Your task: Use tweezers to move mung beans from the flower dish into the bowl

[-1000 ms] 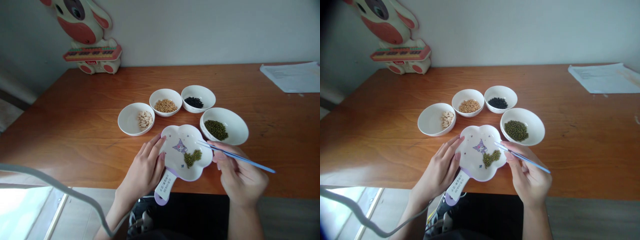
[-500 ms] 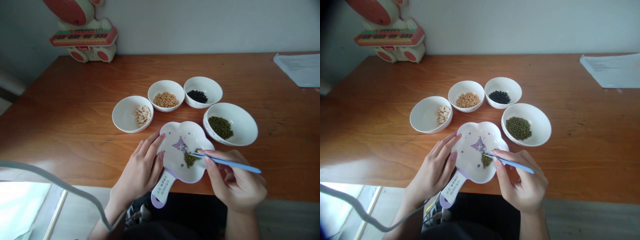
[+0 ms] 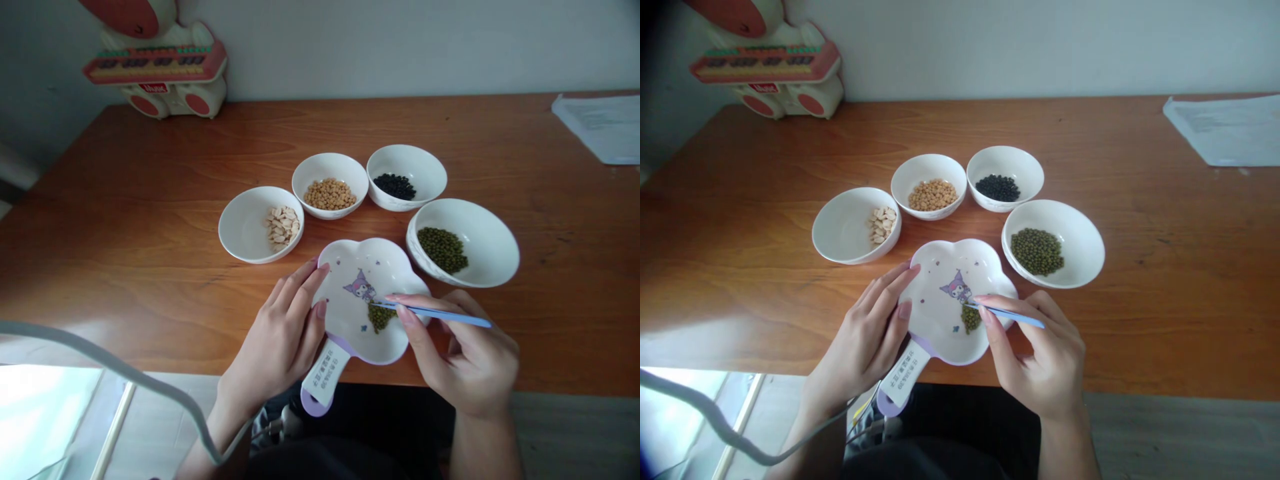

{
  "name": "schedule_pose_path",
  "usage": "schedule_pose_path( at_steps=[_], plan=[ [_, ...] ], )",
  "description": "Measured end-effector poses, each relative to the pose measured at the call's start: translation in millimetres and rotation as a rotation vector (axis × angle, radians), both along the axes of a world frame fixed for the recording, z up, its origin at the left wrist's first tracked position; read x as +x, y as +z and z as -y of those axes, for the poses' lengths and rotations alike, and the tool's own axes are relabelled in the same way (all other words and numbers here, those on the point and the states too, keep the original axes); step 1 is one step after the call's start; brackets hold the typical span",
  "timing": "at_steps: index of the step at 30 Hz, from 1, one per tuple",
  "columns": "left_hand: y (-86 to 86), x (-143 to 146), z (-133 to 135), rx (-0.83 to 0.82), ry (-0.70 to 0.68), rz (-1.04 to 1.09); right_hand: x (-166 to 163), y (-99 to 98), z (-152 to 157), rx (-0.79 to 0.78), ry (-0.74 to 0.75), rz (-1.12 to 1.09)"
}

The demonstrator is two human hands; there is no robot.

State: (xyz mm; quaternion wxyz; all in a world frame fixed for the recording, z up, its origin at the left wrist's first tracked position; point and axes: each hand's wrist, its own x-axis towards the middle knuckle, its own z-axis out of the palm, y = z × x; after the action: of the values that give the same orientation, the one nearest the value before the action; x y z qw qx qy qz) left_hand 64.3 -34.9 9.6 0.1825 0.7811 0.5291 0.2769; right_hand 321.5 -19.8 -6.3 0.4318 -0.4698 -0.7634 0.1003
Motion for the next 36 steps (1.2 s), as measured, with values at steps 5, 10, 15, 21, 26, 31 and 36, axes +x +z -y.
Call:
schedule_pose_path(
  at_steps=[5,10,15,21,26,31,36],
  plan=[
    [-0.4,0.0,-0.5,-0.008,-0.006,0.006,-1.1,2.3,-0.6,-0.03,0.006,-0.022],
    [-1.1,0.0,-1.0,0.007,-0.01,0.001,-0.4,3.3,-0.7,-0.029,0.018,-0.023],
    [-1.6,-1.1,-0.3,-0.005,-0.007,-0.003,-0.9,4.3,-2.1,-0.039,0.021,-0.023],
    [-1.8,-1.1,0.3,-0.011,-0.004,0.003,-1.7,4.5,-2.8,-0.03,0.013,-0.037],
    [-2.9,-1.7,0.0,-0.02,-0.009,0.007,-0.6,3.2,-1.4,-0.039,0.018,-0.052],
    [-4.2,-2.4,-0.1,-0.02,-0.008,0.001,1.2,2.7,-0.8,-0.045,0.033,-0.05],
    [-4.8,-2.5,1.4,-0.02,-0.004,-0.003,0.1,4.5,-2.3,-0.039,0.03,-0.049]
  ],
)
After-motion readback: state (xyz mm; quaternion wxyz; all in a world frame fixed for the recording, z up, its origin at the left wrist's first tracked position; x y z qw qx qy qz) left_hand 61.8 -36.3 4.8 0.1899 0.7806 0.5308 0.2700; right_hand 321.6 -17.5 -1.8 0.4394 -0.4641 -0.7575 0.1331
